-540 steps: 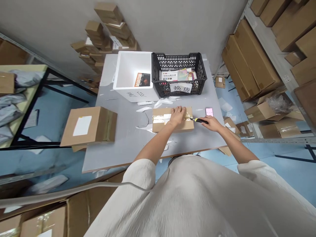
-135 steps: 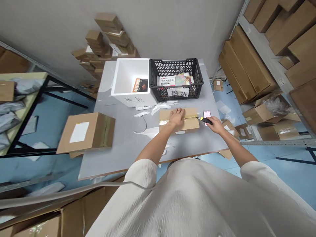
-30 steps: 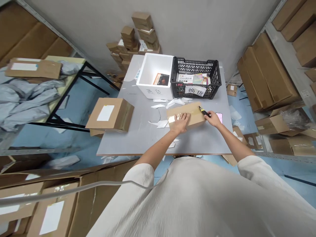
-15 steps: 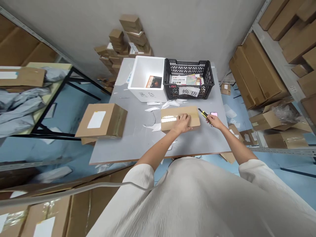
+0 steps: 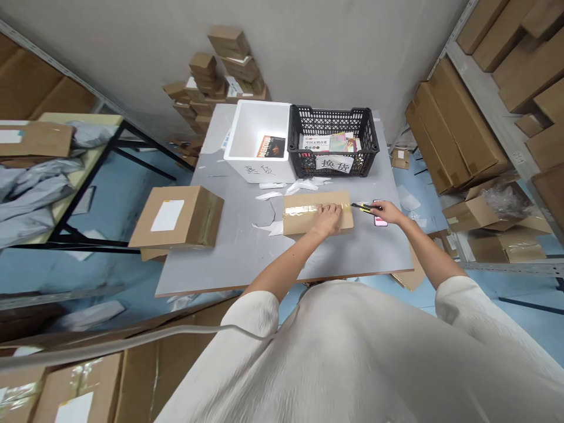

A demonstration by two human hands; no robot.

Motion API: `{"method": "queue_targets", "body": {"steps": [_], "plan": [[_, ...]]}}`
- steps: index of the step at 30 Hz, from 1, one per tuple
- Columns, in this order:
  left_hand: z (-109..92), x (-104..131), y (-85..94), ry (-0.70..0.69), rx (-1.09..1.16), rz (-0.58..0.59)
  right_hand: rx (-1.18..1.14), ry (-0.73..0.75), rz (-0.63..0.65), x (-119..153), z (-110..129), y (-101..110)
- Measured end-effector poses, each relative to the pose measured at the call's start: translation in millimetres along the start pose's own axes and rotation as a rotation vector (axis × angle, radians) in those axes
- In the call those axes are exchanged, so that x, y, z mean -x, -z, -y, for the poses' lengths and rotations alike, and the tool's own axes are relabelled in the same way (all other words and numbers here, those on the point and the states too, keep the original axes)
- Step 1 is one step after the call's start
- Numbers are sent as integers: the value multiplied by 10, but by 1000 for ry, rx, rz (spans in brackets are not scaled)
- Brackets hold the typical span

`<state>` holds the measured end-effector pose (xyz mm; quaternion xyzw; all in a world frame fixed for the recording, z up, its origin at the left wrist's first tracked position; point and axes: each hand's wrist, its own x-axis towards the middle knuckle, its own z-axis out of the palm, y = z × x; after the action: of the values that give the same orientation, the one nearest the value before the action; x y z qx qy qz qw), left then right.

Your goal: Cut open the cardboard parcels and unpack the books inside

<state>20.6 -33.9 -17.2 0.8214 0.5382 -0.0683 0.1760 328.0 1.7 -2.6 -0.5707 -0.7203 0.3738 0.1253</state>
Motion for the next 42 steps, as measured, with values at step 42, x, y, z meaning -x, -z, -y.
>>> {"method": "queue_targets", "body": {"steps": [42], "plan": [[152, 139, 41, -43, 77, -27, 18, -175, 153, 41, -77, -141]]}}
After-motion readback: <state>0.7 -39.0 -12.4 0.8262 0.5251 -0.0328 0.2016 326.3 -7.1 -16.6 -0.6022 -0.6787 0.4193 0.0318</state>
